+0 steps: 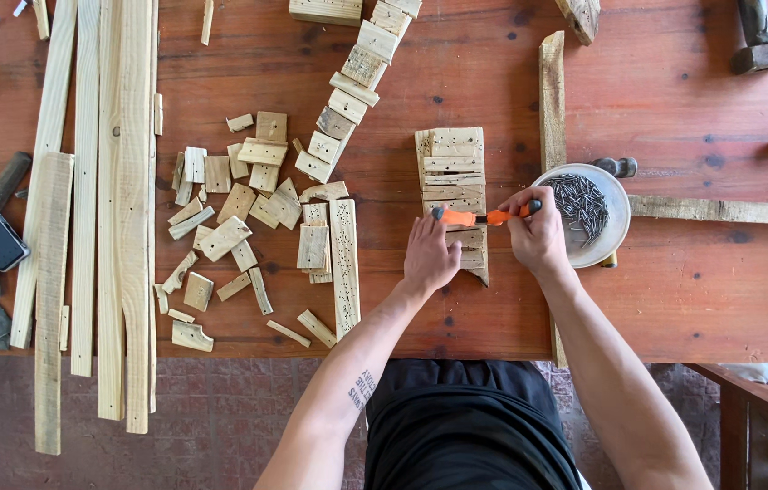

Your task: The person uses pliers to pull nails out of small wooden blocks arranged on a workbench. They repeatedly pick up a nail from the wood, extract it with the pliers, and place it into a nearby bowl.

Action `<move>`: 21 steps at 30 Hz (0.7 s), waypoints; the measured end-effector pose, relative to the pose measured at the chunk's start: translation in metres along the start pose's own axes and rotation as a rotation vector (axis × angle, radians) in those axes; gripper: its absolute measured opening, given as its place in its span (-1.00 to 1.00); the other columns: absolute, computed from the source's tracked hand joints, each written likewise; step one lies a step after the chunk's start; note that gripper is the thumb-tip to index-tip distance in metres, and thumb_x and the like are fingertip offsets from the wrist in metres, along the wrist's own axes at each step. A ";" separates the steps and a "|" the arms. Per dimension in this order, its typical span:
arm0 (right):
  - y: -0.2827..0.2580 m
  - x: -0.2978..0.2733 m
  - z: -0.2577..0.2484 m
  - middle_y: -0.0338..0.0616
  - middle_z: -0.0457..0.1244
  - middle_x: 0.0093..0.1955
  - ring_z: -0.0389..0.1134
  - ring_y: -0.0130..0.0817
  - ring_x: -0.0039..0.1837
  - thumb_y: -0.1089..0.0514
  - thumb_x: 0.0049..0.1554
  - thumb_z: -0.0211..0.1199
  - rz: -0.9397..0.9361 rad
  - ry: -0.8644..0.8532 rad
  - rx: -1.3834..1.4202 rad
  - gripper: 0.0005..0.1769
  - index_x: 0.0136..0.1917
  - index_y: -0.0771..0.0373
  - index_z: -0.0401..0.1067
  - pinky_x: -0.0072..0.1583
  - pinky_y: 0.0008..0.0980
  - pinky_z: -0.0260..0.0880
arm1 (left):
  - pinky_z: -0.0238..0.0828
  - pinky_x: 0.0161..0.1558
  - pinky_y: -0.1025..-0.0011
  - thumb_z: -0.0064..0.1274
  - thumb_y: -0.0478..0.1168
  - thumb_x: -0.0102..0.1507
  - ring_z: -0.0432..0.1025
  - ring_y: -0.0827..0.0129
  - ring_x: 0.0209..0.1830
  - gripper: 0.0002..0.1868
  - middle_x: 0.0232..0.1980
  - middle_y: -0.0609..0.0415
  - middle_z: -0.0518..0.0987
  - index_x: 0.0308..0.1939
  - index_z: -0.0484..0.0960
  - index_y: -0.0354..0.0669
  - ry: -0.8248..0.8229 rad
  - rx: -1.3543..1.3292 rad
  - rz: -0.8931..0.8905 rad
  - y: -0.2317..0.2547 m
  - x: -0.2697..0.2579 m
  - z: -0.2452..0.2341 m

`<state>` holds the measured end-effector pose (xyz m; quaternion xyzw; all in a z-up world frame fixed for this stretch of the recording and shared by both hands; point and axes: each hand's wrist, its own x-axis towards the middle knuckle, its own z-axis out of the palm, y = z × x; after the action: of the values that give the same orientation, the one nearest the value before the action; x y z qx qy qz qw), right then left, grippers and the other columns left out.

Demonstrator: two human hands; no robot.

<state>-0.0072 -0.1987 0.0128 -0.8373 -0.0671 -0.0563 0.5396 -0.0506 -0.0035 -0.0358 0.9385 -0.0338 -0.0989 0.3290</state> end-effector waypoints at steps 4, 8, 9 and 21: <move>0.005 0.001 0.002 -0.09 0.34 -0.22 0.50 -0.08 -0.01 0.57 -0.08 0.00 0.002 0.014 0.068 -0.61 -0.02 0.25 0.16 -0.03 -0.22 0.43 | 0.13 0.47 0.13 -0.03 -0.12 0.20 0.33 0.05 0.43 -0.40 0.31 -0.13 0.48 0.33 0.46 -0.18 -0.022 -0.205 0.071 -0.001 0.008 0.013; 0.000 0.002 0.005 -0.08 0.32 -0.20 0.50 -0.08 -0.01 0.56 -0.06 0.01 -0.011 -0.007 0.028 -0.61 0.01 0.27 0.16 -0.08 -0.24 0.45 | 0.37 0.14 0.10 0.00 -0.25 0.19 0.51 0.01 0.10 -0.62 0.00 -0.11 0.62 0.10 0.53 -0.15 -0.055 -0.206 0.061 -0.012 0.018 0.025; -0.001 0.003 0.006 -0.06 0.30 -0.21 0.50 -0.06 -0.02 0.57 -0.06 0.01 -0.028 -0.012 0.045 -0.61 0.01 0.27 0.15 -0.10 -0.26 0.46 | 0.39 0.07 0.04 0.00 -0.31 0.16 0.52 -0.06 0.04 -0.65 -0.06 -0.15 0.62 0.05 0.51 -0.18 -0.048 -0.193 0.071 -0.012 0.019 0.022; -0.005 0.002 -0.001 -0.08 0.31 -0.17 0.50 -0.09 -0.03 0.52 -0.03 0.05 0.005 -0.020 0.004 -0.63 0.03 0.27 0.13 -0.16 -0.25 0.49 | 0.43 0.09 0.05 -0.15 -0.02 0.45 0.51 -0.10 0.10 -0.69 0.00 -0.20 0.62 0.04 0.57 -0.14 0.023 -0.360 0.240 0.000 0.022 -0.008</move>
<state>-0.0062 -0.1970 0.0179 -0.8371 -0.0705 -0.0465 0.5405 -0.0271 -0.0017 -0.0330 0.8550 -0.1234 -0.0529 0.5010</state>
